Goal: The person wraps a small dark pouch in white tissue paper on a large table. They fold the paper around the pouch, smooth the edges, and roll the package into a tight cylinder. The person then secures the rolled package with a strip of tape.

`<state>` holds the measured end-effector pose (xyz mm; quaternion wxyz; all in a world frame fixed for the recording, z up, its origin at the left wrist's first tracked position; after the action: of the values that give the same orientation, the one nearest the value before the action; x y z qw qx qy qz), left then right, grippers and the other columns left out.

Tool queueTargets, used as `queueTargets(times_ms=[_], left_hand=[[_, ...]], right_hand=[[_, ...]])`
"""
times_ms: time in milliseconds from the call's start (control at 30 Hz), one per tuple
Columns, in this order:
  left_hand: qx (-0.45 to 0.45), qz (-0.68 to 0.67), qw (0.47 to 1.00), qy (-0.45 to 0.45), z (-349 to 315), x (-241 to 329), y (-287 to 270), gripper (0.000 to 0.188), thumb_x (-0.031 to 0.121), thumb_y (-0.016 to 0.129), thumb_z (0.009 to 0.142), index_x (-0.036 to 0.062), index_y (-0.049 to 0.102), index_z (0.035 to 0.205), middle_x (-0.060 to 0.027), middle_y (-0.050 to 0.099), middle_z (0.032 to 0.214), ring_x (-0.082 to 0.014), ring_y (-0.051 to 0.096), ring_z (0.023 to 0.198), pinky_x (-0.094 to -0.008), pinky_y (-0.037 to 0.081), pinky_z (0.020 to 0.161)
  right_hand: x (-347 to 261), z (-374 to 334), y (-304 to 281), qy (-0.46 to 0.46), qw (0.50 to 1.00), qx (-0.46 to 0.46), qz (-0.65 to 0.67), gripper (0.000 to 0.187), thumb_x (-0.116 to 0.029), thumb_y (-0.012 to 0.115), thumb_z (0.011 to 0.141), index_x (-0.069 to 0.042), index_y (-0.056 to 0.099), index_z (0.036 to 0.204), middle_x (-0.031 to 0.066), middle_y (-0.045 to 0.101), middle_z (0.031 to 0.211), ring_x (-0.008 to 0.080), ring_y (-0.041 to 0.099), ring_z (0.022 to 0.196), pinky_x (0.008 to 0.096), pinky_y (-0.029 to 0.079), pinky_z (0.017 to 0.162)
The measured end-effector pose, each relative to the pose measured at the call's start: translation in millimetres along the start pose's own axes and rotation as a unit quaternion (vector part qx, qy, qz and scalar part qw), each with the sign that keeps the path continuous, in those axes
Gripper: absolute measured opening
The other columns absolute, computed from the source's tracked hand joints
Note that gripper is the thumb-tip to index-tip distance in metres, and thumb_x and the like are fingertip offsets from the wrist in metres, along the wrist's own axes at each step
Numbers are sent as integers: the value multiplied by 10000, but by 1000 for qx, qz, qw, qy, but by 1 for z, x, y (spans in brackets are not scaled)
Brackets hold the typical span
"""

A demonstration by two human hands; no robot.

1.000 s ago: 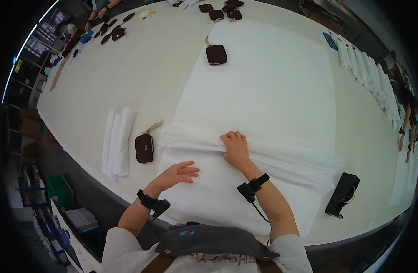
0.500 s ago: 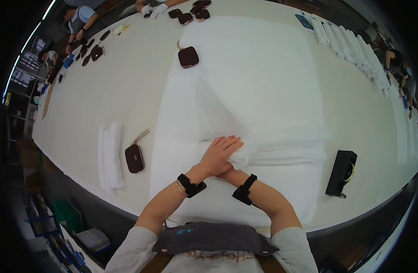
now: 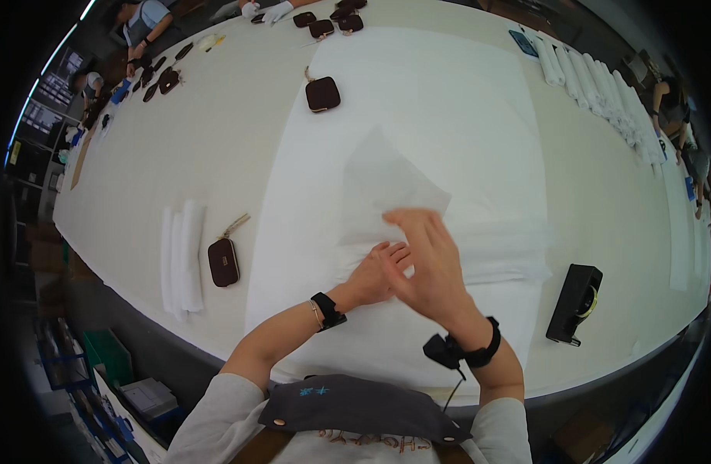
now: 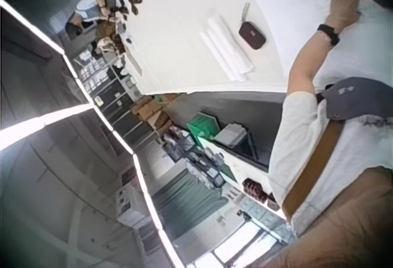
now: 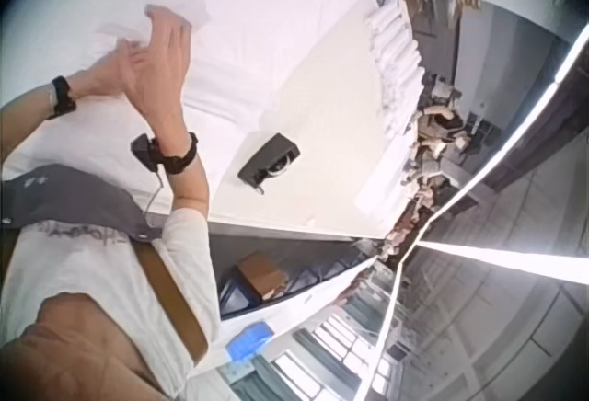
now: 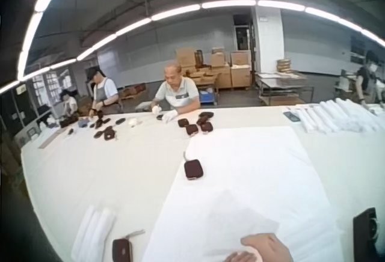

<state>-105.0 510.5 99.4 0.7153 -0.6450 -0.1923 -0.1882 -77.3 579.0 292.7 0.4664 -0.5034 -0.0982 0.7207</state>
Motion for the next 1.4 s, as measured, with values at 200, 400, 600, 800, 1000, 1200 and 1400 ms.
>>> queueTargets(times_ms=[200,400,600,800,1000,1200,1400], left_hand=[[-9,9,1000,12,7,3,3,796,113,743,638,63,404,1356,-102,378,1440,-252,320,1353,-445,239,1126],[-21,6,1000,-6,-4,5,14,819,144,750,651,75,382,1379,-95,369,1447,-246,307,1362,-453,217,1133],[-31,-19,999,-34,3,2,5,892,202,777,653,103,328,1418,-92,337,1470,-263,297,1365,-456,219,1128],[-48,25,997,-59,20,7,6,940,315,816,621,132,340,1412,-92,377,1431,-291,356,1306,-474,302,1026],[-99,44,979,-171,44,5,2,937,406,827,605,131,378,1380,-86,461,1265,-293,418,1170,-476,323,941],[-34,61,992,-106,40,3,13,939,434,825,588,150,402,1377,-100,413,1325,-288,389,1200,-484,304,954],[-68,62,982,-168,47,10,1,991,455,792,631,138,313,1439,-125,287,1480,-343,279,1339,-538,237,1037]], right_hand=[[165,145,100,235,915,-291,-152,662,-262,746,746,-33,466,1301,224,589,1151,356,553,1093,440,447,895],[173,219,123,219,933,-175,227,372,-53,563,834,48,514,1188,124,691,870,157,646,742,258,491,705],[105,175,49,42,986,-54,155,213,-7,531,851,13,565,1060,96,685,850,155,657,745,274,509,691],[141,-99,5,305,940,82,128,85,27,565,840,23,565,925,109,658,808,168,658,738,272,531,641],[184,-260,1,568,613,355,419,404,-83,661,846,98,464,1149,199,591,1070,283,631,922,381,545,827],[247,-192,7,473,601,420,489,493,-23,719,788,92,472,1199,176,563,1144,295,584,1031,405,510,890],[235,-177,16,456,639,438,439,517,30,726,759,82,478,1210,163,568,1164,268,580,1031,378,489,910]])
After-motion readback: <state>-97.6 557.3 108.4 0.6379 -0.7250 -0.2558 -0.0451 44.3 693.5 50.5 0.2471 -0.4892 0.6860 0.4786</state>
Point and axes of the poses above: each hand's wrist, its own z-axis towards the middle knuckle, its own y-axis out of the palm, x = y × z, the point moved 7 cm from there along z, towards the middle knuckle
